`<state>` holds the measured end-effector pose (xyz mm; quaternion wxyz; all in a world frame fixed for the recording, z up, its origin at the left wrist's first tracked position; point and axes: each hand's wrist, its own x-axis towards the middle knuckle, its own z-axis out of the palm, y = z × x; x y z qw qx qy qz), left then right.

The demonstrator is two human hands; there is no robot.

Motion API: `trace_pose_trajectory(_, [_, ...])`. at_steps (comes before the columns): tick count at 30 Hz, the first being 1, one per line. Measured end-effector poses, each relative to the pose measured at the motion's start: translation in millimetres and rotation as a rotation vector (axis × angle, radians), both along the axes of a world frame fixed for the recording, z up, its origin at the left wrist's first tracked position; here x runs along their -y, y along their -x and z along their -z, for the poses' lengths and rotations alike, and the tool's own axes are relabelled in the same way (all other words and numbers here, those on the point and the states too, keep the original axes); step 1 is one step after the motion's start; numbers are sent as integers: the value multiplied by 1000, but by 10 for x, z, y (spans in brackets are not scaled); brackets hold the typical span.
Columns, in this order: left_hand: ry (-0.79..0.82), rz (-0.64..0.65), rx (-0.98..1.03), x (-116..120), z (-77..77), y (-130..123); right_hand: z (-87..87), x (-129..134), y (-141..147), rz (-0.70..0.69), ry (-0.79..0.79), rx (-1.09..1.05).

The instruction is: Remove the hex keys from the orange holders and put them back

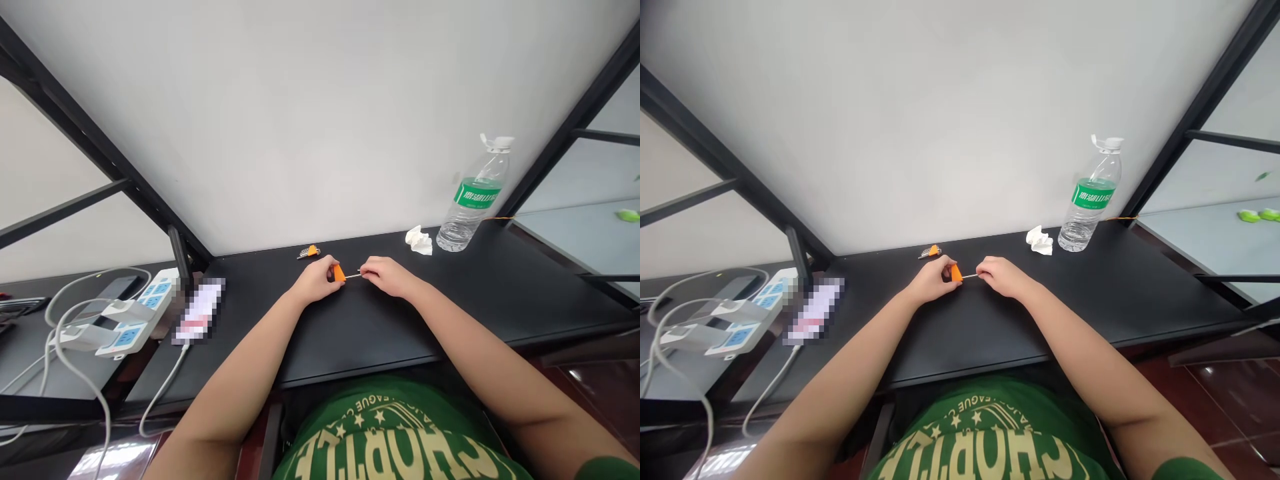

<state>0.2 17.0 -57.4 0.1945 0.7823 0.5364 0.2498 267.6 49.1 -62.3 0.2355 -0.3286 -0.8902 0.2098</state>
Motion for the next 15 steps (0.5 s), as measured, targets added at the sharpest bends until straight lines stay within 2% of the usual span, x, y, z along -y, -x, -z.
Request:
trace_pose_trajectory(5, [-74,41,-61,59,-17,-117,33,27,84,-31,73,-55])
trace_pose_trajectory(10, [-139,70,-132,110,-31,-249,64,115,356,37,411,-260])
trace_pose_trajectory(11, [-132,59,-125,110,-30,-249,63,111,369,59,433,-293])
trace_pose_trajectory(13, [-109,30,-101,98,-19,-222,57,70,318,124,339,-283])
trace_pose_trajectory(15, [-88,5,-100,73,-3,-176,57,-4,183,214,139,-174])
